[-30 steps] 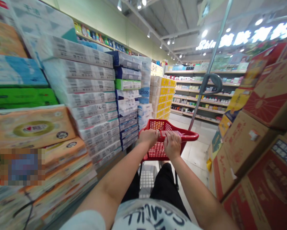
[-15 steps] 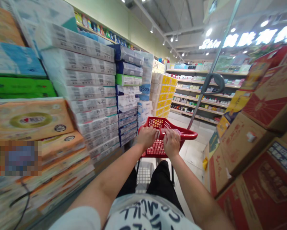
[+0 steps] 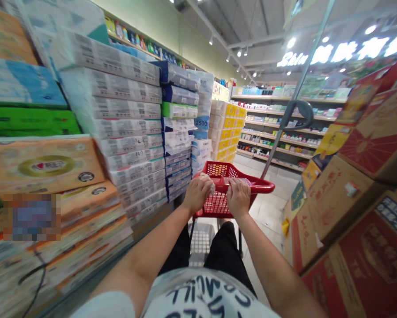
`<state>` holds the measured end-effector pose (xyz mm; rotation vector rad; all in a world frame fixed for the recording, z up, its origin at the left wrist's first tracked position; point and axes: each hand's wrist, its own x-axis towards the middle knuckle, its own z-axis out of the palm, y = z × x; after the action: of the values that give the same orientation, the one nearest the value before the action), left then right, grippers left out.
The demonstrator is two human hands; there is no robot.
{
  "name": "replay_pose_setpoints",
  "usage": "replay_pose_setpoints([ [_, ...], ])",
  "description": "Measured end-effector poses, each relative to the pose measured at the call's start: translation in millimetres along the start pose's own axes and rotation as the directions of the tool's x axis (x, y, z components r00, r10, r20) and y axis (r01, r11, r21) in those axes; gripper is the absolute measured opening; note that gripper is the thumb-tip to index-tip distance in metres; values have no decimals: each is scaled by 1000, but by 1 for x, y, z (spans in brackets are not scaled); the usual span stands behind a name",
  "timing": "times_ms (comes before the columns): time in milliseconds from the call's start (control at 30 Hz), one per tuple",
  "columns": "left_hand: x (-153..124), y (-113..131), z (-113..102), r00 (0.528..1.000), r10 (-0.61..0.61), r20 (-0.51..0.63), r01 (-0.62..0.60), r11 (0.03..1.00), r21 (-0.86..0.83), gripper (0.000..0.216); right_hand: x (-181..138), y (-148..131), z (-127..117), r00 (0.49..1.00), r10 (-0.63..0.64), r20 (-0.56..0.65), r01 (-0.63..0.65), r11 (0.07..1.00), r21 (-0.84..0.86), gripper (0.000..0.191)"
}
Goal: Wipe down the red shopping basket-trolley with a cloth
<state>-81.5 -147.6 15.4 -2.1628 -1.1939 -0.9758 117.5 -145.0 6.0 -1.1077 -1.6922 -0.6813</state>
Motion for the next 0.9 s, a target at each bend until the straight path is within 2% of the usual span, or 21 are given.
replay_pose_setpoints([
  [67, -13, -7, 4, 995, 90, -29, -91, 996, -17, 32, 0, 1, 0, 1000, -5, -4, 5, 1000, -3, 31],
  [133, -15, -12, 4, 996, 84, -28, -85, 996, -38, 32, 0, 1, 0, 1000, -7, -8, 7, 1000, -8, 30],
  [200, -6, -15, 1, 999, -34, 2, 34, 998, -57, 33, 0, 0, 1, 1000, -3, -8, 3, 1000, -12, 29],
  [300, 19, -16, -6, 962, -251, 108, 258, 965, -53, 45, 0, 0, 3, 1000, 4, -4, -4, 1000, -11, 29],
  [367, 33, -17, -9, 938, -292, 188, 303, 953, -32, 48, 0, 0, 4, 1000, 5, -2, -5, 1000, -1, 29],
  [433, 39, -15, -12, 941, -245, 233, 251, 968, 5, 46, 0, 0, 4, 1000, 7, -5, -7, 1000, 7, 30],
  [500, 34, -9, -12, 961, -177, 213, 174, 984, 34, 44, 0, 1, 2, 1000, 9, -11, -9, 1000, 11, 30],
  [600, 13, 4, -7, 993, -94, 68, 93, 995, 24, 35, 1, 2, 0, 1000, 15, -23, -14, 1000, 12, 29],
  [667, -1, 11, -1, 999, -13, -40, 14, 1000, 18, 31, 1, 3, -1, 1000, 14, -27, -13, 1000, 16, 30],
  [733, -8, 17, 2, 996, 22, -81, -20, 1000, 21, 34, 1, 4, -1, 1000, 10, -27, -10, 1000, 19, 31],
  [800, -2, 20, 0, 999, 4, -42, -3, 1000, 17, 34, 1, 4, -1, 1000, 6, -29, -6, 1000, 19, 31],
  [900, 25, 21, -11, 985, -99, 142, 99, 995, 8, 41, 2, 4, -1, 999, 3, -38, -3, 1000, 5, 29],
])
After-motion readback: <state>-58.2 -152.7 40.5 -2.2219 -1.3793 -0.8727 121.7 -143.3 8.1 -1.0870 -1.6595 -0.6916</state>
